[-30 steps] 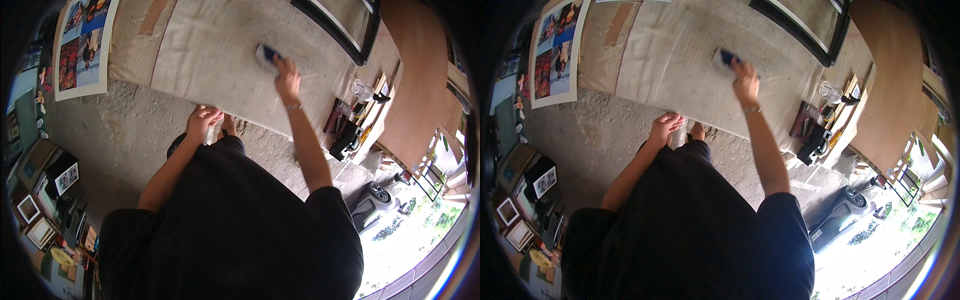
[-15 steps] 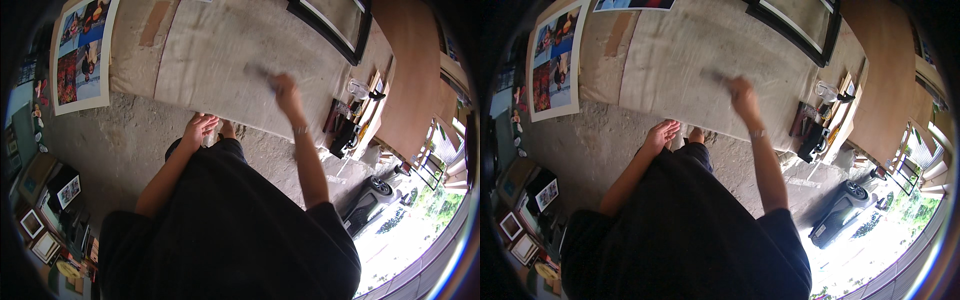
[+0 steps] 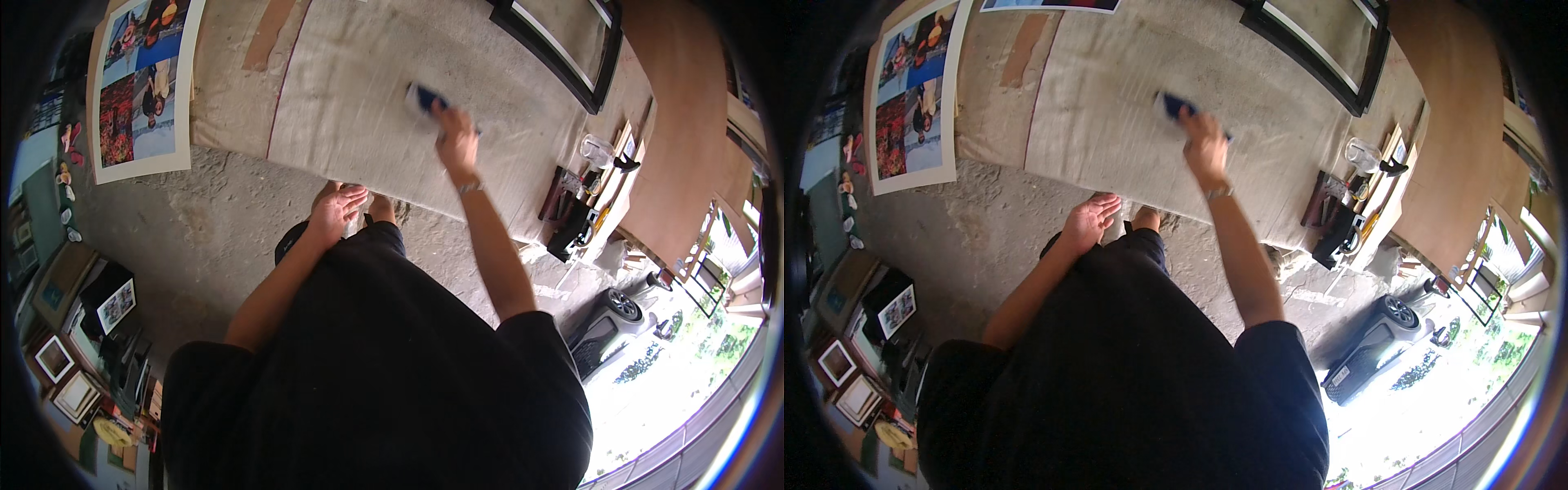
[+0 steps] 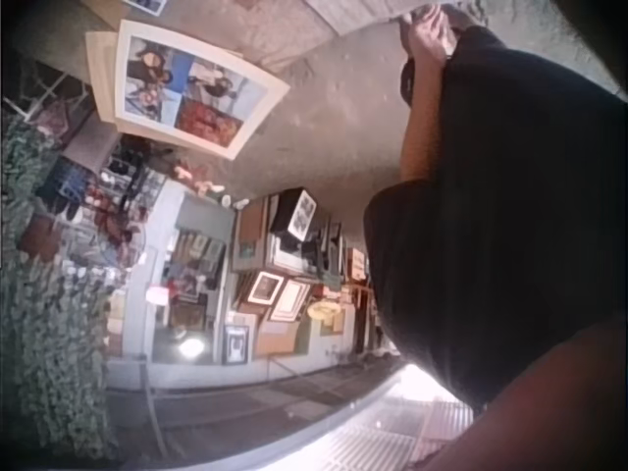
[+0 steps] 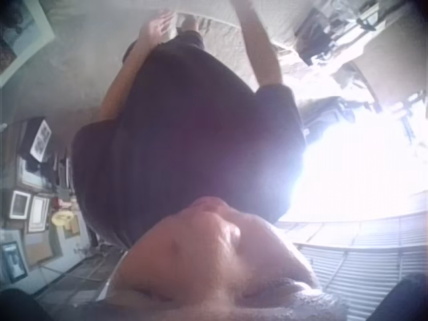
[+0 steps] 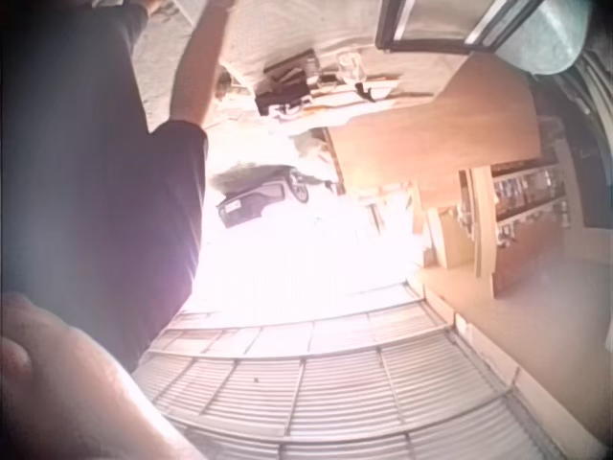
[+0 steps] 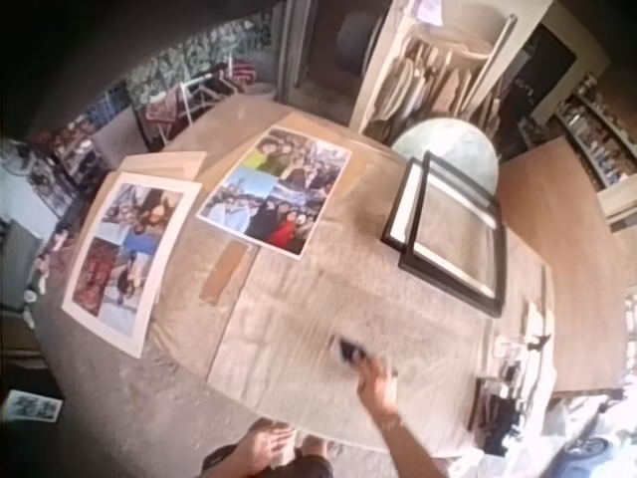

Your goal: The person wipes a workbench surface, then places a photo collage onto a backing board and inserts it into a picture frame. They secure the frame using a stapler and then repeat the process with a second photo collage.

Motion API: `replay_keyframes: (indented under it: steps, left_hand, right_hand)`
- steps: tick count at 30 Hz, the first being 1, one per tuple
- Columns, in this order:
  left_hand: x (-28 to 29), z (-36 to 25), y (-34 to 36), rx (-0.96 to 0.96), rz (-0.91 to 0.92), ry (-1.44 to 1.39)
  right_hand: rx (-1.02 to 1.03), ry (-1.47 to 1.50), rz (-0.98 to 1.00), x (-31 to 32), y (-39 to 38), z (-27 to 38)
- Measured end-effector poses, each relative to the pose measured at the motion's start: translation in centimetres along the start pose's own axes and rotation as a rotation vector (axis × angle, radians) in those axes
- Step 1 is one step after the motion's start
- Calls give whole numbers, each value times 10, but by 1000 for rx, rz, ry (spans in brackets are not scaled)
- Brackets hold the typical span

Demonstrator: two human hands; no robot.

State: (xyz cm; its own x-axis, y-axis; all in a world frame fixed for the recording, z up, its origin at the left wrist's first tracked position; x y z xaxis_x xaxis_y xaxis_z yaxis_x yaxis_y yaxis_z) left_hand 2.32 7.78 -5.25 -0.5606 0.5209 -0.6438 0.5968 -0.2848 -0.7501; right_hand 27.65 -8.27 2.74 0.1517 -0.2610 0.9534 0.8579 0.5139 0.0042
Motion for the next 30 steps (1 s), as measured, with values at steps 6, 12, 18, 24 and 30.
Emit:
replay_keyframes:
  steps: [6,12,18,24,30]
  left_hand:
    - [25,11,26,47,51,-63]
    - [6,-5,-2,57,48,31]
    - [16,0,-13,23,34,-14]
    - [-7,-6,-5,12,104,-156]
    - [-7,-3,-5,41,170,-146]
  right_hand:
    - [39,304,264,-16,-174,92]
    - [187,616,349,29,-72,72]
    - [57,-103,-242,50,125,9]
    - [111,-96,-147,18,120,10]
    - [195,-2,-61,-8,-36,88]
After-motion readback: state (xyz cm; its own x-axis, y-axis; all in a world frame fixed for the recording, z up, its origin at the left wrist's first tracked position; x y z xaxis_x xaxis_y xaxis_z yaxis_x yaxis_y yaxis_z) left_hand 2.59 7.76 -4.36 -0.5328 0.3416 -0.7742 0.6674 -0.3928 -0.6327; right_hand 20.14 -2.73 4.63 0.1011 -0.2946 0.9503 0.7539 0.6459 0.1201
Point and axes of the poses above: each hand's wrist, its own y-axis towards the middle knuckle, its own x-axis out of the back of the hand, z = x × y, the point moved 6 cm from there along y, towards the middle knuckle, and after that the axes turned 1 degree about z, right-handed, at the moved point
